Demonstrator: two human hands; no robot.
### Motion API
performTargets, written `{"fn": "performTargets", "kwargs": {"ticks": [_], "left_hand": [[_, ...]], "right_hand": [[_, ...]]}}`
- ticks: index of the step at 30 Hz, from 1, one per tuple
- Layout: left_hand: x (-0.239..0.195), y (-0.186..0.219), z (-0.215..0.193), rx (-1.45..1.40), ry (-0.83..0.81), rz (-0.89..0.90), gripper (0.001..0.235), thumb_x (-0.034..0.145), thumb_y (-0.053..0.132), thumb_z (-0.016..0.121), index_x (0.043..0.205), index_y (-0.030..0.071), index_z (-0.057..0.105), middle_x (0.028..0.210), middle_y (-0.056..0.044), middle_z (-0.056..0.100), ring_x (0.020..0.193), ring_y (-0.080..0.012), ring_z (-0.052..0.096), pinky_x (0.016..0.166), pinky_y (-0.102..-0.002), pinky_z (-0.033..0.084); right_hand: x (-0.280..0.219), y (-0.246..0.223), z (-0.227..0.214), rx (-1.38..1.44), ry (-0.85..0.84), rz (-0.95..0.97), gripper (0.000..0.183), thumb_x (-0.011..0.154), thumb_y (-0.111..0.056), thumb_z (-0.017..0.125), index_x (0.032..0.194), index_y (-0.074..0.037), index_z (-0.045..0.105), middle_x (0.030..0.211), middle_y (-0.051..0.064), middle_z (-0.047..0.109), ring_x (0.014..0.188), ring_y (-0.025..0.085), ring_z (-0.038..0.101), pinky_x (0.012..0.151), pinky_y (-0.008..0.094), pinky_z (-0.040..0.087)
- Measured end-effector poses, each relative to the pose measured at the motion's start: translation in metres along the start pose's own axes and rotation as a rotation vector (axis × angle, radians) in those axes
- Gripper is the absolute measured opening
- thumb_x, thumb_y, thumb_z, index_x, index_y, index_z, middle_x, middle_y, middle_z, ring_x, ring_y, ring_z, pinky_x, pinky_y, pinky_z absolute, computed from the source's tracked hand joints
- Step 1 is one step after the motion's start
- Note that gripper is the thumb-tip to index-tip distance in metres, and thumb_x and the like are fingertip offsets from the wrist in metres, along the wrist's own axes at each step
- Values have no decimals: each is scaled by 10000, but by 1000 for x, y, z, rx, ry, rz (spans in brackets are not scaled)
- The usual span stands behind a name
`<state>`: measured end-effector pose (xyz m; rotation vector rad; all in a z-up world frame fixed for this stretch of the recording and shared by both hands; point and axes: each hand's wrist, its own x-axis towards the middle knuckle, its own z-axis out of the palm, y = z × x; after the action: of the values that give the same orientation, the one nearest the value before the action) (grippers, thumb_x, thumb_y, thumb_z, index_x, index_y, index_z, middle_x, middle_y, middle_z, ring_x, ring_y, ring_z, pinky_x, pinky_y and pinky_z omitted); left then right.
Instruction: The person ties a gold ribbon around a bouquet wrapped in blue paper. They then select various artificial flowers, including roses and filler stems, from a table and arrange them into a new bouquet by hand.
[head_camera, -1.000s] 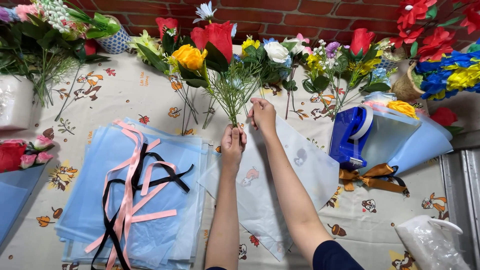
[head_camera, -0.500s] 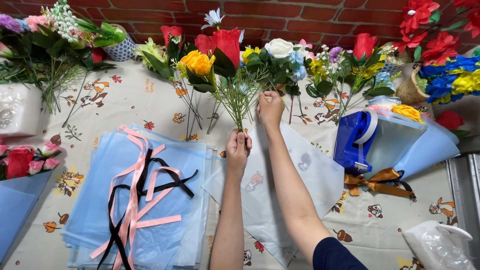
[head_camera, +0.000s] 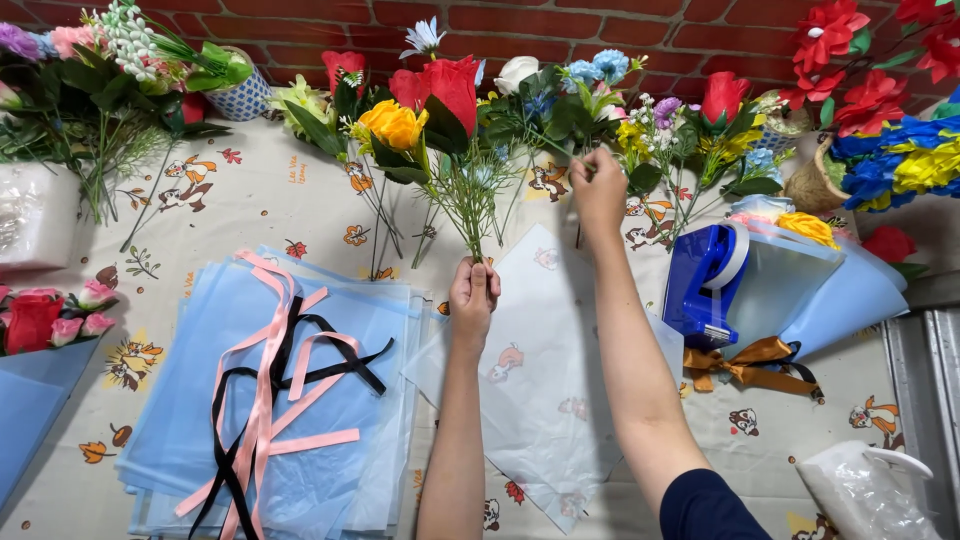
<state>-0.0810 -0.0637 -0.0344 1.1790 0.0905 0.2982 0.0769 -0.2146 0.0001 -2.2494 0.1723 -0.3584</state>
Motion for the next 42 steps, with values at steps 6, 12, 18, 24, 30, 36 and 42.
{"fn": "performTargets", "kwargs": {"ticks": [6,12,18,24,30,36,42], "left_hand": [[1,1,2,11,-3,0,238,953,237,327,803,89,437,502,-6,436,307,-37,315,300,-137,274],[1,-7,4,41,-23,29,242,951,222,338,784,86,448,493,-17,454,302,-48,315,300,-154,275],[-7,-1,16,60,-57,49,232,951,200,343,777,94,454,500,-13,465,326,-40,328,322,-148,274],[-16,9,27,211,-68,14,245,947,200,363,765,75,471,527,-74,533,375,-86,383,365,-183,325],[-22,2,30,313,-101,-32,253,947,220,367,797,63,498,635,-123,620,537,-152,539,500,-225,476],[-30,21,45,327,-209,-84,301,955,292,341,826,71,499,662,-113,629,541,-176,546,528,-280,488],[-32,1,46,289,-247,-87,306,961,267,326,806,65,495,627,-120,612,511,-189,538,513,-288,471]], "right_hand": [[9,36,-32,240,94,78,120,920,-92,425,848,-16,484,556,42,527,354,96,485,282,187,397],[-27,13,-61,791,157,117,111,921,-96,394,993,-33,451,785,62,458,504,89,490,368,207,521],[-80,0,-73,1070,28,74,55,863,-59,554,899,-100,560,891,34,570,684,97,552,647,225,526],[-107,19,-44,1175,-145,-51,84,768,40,625,821,-5,578,768,135,609,595,198,599,606,318,537],[-117,-11,-58,1134,-169,-49,92,764,49,628,820,24,559,707,150,609,581,219,626,581,334,549],[-123,-18,-57,919,-138,-65,138,741,-38,705,763,18,581,708,136,623,561,183,618,584,303,531],[-124,-23,-64,778,-88,-73,126,756,-48,701,780,17,596,706,118,621,547,153,605,578,279,528]]}}
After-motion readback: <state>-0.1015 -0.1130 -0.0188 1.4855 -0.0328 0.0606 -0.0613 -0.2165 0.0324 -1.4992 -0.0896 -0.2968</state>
